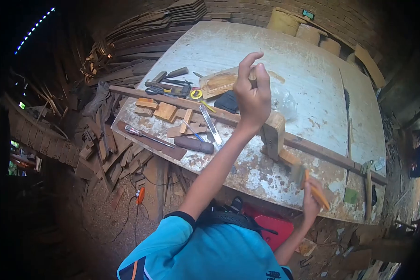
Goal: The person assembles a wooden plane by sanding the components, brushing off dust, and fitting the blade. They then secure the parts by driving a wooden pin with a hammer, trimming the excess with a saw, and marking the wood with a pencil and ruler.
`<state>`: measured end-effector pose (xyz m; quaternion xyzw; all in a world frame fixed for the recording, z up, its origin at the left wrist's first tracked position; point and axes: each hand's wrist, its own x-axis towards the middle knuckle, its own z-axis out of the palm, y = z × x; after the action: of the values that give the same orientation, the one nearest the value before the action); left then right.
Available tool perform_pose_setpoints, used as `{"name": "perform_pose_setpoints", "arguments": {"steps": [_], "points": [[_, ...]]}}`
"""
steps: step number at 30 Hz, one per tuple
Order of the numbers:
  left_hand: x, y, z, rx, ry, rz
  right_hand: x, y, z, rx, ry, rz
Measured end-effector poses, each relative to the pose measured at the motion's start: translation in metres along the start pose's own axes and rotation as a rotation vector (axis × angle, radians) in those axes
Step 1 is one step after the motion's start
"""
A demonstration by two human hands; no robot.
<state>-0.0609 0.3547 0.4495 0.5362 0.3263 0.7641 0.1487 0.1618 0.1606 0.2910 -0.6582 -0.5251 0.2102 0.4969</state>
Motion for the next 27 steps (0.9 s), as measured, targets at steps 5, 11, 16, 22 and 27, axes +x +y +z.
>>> {"name": "perform_pose_setpoints", "arguments": {"steps": [5,11,16,22,27], "points": [[-0.004,-0.006,0.002,0.044,0.054,-0.047,-0.002,-0.007,0.054,0.064,0.288,-0.268],[-0.004,-0.008,0.004,0.172,0.061,0.135,0.028,0.045,0.09,-0.001,-0.08,-0.243],[0.004,-0.024,-0.004,0.158,0.05,0.077,0.042,0.039,0.076,0.029,0.242,-0.324],[0.012,-0.028,0.0,0.131,0.02,0.034,0.029,0.057,0.098,0.195,-0.339,-0.126],[0.019,-0.034,-0.006,0.007,0.002,-0.081,0.031,0.066,0.093,-0.067,0.046,-0.411]]}}
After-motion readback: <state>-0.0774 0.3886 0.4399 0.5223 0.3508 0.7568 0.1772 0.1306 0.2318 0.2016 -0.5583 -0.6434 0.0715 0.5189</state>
